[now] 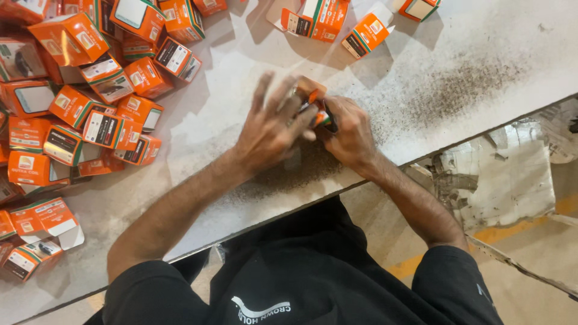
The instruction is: The person folds small orange cardboard boxes at a workbench. They pick up flat or partially folded boxes one at a time, press and tuck the flaps to form closed cartons, and place the finished boxes onto a large pile of completed boxes on the table.
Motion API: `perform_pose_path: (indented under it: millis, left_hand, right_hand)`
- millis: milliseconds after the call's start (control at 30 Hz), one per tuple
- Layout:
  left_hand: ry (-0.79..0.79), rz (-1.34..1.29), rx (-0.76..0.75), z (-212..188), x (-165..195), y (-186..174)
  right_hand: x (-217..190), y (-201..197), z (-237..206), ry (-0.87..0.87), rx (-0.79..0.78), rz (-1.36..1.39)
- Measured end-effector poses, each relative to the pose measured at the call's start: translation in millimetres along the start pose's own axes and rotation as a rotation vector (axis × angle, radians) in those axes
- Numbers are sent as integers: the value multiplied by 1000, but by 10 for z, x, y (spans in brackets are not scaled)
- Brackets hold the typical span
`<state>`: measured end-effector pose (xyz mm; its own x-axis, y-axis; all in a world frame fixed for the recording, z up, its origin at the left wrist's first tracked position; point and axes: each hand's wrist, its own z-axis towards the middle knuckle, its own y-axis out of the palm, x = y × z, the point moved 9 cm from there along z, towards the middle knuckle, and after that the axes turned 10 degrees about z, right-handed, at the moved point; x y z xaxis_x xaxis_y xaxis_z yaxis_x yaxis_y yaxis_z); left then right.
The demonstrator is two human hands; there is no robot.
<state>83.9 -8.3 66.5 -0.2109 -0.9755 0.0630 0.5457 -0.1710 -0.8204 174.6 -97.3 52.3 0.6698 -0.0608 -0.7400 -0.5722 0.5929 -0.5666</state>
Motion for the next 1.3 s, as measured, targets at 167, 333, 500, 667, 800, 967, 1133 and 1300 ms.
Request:
perform_pose_path:
  millis: [167,333,500,667,800,967,1133,1300]
  left_hand:
    - [-343,-83,-63,93,-199,114]
    - [-503,-293,-84,88,-350,155]
    - [-951,-928,-159,-136,-551,468]
    - [-765,-580,-144,-26,-593,563]
    - [-721,-635,-111,-33,-594,616]
    - [-596,-975,-287,2,-575,520]
    - [-691,-1532,-532,-87,-618,501]
    - [-856,-1438,-494,-156,-691,715]
  right_hand:
    - [32,22,-36,23,-4,12]
    - [4,42,-39,28,-24,-8]
    - [49,70,-56,33,-15,-3]
    - [196,116,-129,124,24,96]
    - [152,95,-158,48,59,211]
    - [-72,135,-120,-134,-29,-84]
    - [-158,124,-71,-124,-33,-22]
    - [-100,142,-98,-96,-29,-26]
